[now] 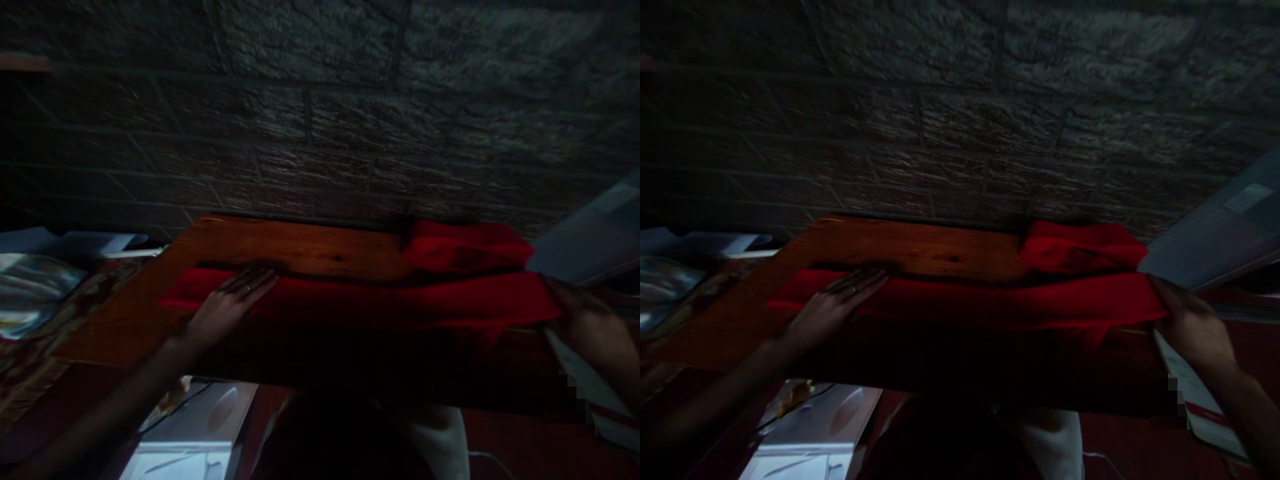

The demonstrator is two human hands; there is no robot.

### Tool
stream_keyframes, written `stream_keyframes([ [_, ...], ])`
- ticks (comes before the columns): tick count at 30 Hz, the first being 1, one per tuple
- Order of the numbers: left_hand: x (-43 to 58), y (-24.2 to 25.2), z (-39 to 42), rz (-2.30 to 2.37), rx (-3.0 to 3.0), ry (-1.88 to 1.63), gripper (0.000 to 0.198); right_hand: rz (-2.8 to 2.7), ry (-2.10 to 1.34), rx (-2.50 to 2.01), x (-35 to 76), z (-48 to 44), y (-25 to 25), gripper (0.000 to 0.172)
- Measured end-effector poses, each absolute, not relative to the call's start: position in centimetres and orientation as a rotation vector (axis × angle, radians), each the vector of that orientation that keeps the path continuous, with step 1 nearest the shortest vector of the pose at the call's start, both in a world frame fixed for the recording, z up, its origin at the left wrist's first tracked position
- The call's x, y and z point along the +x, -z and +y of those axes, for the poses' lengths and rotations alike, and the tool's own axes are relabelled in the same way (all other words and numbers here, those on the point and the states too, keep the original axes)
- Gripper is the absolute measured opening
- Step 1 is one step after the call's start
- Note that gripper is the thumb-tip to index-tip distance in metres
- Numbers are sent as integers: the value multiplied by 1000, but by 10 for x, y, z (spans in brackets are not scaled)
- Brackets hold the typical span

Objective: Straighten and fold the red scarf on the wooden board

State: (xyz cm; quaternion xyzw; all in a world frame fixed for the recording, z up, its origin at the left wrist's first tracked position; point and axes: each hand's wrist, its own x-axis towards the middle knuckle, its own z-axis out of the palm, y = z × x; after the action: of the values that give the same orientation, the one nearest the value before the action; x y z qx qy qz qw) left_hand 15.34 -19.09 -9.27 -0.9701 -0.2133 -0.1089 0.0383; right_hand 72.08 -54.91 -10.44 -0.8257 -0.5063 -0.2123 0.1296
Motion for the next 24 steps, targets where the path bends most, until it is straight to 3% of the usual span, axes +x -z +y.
stream_keyframes([
  [8, 237, 101, -231, -539, -2999, 290, 63, -1568, 664, -2373, 714, -543, 96, 64],
  [16, 277, 70, -244, -1129, -2958, 162, 65, -1283, 502, -2643, 713, -554, 77, 62],
  [19, 286, 34, -234, -1245, -3093, 494, 63, -1282, 510, -2548, 710, -550, 57, 64],
  [24, 304, -37, -209, -1204, -3381, 1500, 53, -1222, 562, -2406, 710, -536, 14, 63],
])
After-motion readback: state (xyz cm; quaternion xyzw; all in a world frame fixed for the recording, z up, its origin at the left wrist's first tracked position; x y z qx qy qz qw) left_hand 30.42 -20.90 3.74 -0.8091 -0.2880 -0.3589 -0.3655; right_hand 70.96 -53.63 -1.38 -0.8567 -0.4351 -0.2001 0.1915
